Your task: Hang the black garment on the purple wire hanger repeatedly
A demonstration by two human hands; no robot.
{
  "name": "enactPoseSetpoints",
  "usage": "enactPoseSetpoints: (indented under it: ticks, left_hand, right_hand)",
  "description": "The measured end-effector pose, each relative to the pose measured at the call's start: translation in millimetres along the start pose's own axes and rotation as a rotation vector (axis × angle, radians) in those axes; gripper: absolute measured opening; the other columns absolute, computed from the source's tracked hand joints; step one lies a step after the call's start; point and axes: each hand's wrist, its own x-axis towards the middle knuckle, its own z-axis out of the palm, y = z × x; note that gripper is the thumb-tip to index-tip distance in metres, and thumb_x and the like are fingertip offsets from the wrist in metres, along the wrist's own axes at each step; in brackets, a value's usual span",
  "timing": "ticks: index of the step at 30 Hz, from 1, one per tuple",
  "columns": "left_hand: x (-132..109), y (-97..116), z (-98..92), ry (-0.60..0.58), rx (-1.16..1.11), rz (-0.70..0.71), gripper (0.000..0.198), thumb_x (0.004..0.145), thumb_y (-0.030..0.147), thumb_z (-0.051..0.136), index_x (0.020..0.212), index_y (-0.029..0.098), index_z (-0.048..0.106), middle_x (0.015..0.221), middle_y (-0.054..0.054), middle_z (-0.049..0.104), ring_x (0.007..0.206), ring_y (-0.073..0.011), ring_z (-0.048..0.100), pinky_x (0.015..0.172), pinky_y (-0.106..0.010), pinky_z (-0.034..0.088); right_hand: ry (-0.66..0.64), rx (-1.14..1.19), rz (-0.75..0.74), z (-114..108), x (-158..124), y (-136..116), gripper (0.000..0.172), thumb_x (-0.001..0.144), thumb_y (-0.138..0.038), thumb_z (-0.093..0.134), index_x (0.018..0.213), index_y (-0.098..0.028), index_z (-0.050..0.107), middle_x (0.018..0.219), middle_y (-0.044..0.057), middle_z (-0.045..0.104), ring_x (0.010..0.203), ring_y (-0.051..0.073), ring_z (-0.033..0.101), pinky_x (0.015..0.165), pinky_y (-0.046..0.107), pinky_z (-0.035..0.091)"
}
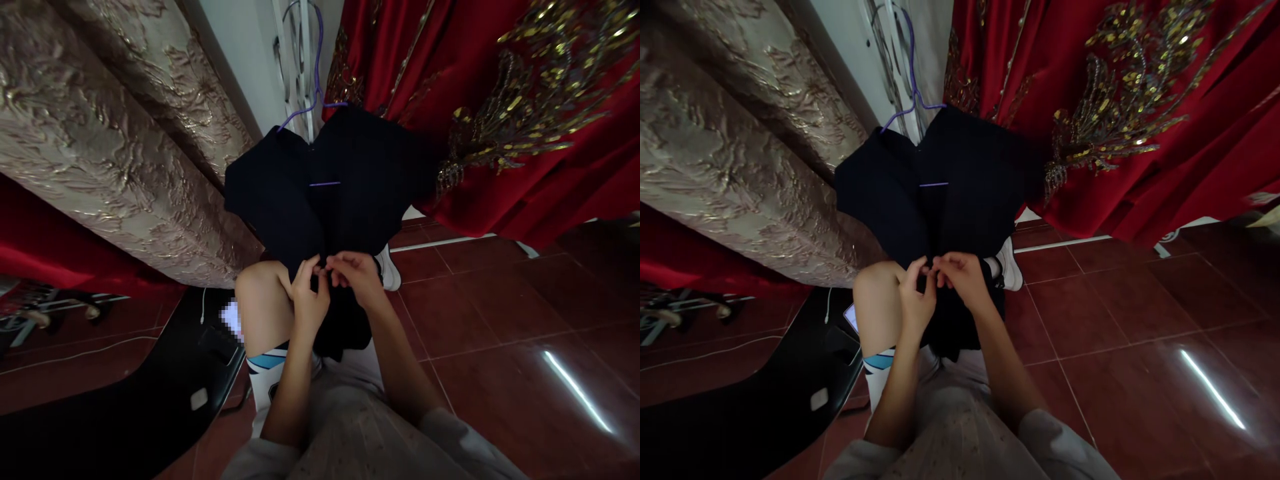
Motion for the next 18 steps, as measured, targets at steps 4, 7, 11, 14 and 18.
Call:
enactPoseSetpoints:
  ticks: [4,7,11,14,18]
  left_hand:
    - [1.2,-4.5,18.0,0.013,-0.008,-0.029,0.038,0.092,0.009,0.056,0.126,0.023,0.049,0.079,0.002,0.051,0.073,-0.0154,0.055,0.074,-0.027,0.045]
    - [13.6,-3.8,28.0,-0.038,0.065,0.022,0.034,0.089,0.008,0.057,0.119,0.022,0.051,0.077,0.003,0.049,0.069,-0.0152,0.053,0.070,-0.028,0.044]
    - [52.6,23.1,19.7,-0.147,0.040,0.167,0.047,0.090,0.005,0.058,0.133,0.023,0.052,0.092,-0.003,0.062,0.075,-0.0167,0.059,0.076,-0.031,0.050]
    - [99.7,58.5,0.5,-0.043,-0.017,0.325,0.042,0.101,0.014,0.054,0.141,0.024,0.050,0.118,-0.008,0.064,0.093,-0.0186,0.065,0.087,-0.034,0.053]
    - [154.6,94.0,-17.3,-0.040,-0.011,0.450,0.023,0.104,0.033,0.059,0.122,0.019,0.064,0.114,-0.008,0.065,0.110,-0.0240,0.063,0.103,-0.041,0.050]
  right_hand:
    - [0.092,0.045,-0.202,-3.9,59.5,-81.1,0.035,0.080,-0.048,0.080,0.068,-0.017,0.067,0.048,-0.003,0.053,0.038,0.004,0.035,0.039,0.020,0.016]
    - [0.110,0.056,-0.312,2.3,86.6,-132.1,0.041,0.085,-0.052,0.076,0.071,-0.016,0.064,0.053,-0.003,0.055,0.039,0.002,0.035,0.038,0.018,0.015]
    - [0.089,0.009,-0.400,12.2,82.2,-143.4,0.039,0.091,-0.049,0.071,0.073,-0.015,0.062,0.054,-0.001,0.059,0.038,0.004,0.039,0.038,0.018,0.019]
    - [0.020,-0.078,-0.358,12.5,71.8,-136.4,0.037,0.093,-0.048,0.069,0.074,-0.016,0.061,0.053,-0.002,0.058,0.040,0.005,0.041,0.039,0.017,0.023]
    - [-0.001,-0.163,-0.407,8.1,71.1,-131.9,0.037,0.091,-0.051,0.070,0.076,-0.019,0.061,0.056,-0.003,0.056,0.045,0.005,0.043,0.042,0.018,0.029]
